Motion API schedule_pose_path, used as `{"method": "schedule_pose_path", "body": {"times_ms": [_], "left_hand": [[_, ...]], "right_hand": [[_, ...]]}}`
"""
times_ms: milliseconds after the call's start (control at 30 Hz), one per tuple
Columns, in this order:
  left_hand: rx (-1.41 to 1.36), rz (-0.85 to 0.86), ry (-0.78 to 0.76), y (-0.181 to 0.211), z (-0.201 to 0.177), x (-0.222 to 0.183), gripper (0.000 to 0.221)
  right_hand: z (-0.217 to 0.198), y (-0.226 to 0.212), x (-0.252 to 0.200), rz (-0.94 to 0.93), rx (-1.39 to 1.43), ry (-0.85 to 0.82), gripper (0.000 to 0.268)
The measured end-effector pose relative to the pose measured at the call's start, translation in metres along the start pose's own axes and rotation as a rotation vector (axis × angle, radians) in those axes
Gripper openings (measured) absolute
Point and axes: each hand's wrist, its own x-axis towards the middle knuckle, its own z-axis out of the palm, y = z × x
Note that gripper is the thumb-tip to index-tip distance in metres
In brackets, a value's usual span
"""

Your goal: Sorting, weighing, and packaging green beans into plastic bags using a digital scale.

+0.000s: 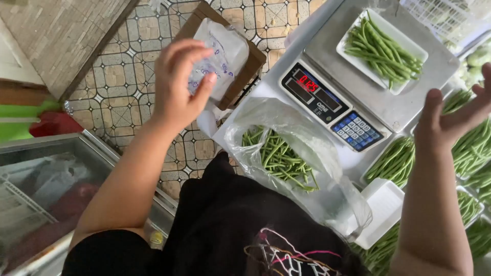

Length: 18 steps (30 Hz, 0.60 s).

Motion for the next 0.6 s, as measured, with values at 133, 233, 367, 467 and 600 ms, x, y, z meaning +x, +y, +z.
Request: {"method": "schedule_pose_path", "body": {"times_ms": [133,233,367,467,600], "left_hand": [[-0.161,0.251,-0.024,0.063,0.017,-0.014,0.013],[-0.393,0.445,-0.338,0.097,0.045,-0.051,0.030],[-0.101,0.382,-1.070,0.109,0.070,-0.081,0.036],[0.032,0.244,-1.520,0.099,0.087,-0.121,0.024],[0.265,0.278,-1.697,0.104,0.067,-0.116,0.026]], "right_hand": [[-0.056,-0.049,-0.043,0.231,0.301,-0.046,0.029],[-0.072,-0.123,-0.046,0.334,0.591,-0.163,0.032],[-0.029,-0.170,-0.074,0.364,0.372,-1.150,0.033],[-0.007,-0.177,-0.076,0.482,-0.069,-1.344,0.065],[-0.020,-0.195,-0.049,0.648,-0.106,-1.080,0.067]]}}
